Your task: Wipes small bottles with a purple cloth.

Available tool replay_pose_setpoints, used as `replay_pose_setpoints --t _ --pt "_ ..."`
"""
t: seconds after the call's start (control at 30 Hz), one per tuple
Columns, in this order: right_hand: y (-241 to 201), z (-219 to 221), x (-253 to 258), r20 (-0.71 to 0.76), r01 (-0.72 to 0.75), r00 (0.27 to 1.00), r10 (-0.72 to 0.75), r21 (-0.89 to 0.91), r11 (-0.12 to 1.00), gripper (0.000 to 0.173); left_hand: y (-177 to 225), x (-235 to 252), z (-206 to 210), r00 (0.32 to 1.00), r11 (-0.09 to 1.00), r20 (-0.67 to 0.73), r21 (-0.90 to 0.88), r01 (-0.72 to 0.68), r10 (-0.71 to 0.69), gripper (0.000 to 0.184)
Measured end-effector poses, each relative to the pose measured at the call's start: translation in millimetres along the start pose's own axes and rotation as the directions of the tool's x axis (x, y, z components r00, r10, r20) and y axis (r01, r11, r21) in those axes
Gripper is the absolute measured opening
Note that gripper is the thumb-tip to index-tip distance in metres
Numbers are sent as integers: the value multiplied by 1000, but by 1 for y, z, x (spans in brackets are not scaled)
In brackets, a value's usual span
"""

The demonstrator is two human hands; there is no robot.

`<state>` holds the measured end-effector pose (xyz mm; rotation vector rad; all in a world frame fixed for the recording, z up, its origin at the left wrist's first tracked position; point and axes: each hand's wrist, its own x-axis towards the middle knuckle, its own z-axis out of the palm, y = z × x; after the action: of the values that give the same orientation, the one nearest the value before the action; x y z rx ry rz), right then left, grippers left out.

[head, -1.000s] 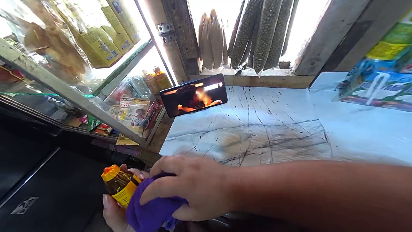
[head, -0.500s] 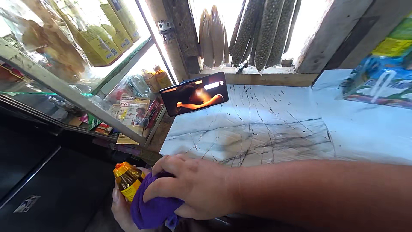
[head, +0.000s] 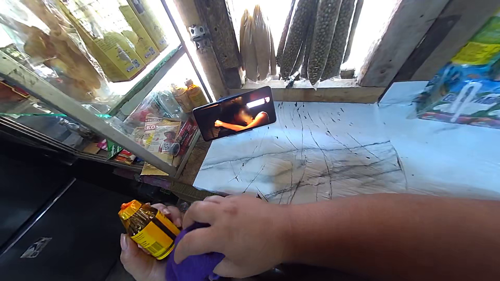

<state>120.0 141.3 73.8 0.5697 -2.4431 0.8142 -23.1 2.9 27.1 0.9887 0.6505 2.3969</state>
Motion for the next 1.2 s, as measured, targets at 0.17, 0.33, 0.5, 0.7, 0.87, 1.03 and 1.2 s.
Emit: replay_pose_setpoints --t 0.17,0.33,0.5,0.7,0.87,1.03,1.2 --pt "3 0 6 -365 24 931 -12 29 999 44 -11 -20 2 994 988 -62 135 -80 89 38" --pt "4 4 3 -277 -47 959 65 71 996 52 -19 -38 -5 997 983 24 165 -77 74 35" --pt "2 7 0 -180 -50 982 54 22 998 58 -16 -43 -36 974 765 9 618 -183 226 31" --pt "2 6 -3 -46 -59 997 55 -79 995 53 -16 -9 18 968 998 -248 47 43 -30 59" --pt "2 9 -4 -36 -20 999 15 -157 987 43 -16 -8 19 964 998 -267 64 23 -5 57" --pt "0 2 -1 -104 -65 993 49 -158 985 49 -23 -25 26 966 975 -257 217 47 10 60" --pt "1 2 0 -149 -52 989 22 -202 978 50 -21 -27 36 985 967 -171 251 37 7 58"
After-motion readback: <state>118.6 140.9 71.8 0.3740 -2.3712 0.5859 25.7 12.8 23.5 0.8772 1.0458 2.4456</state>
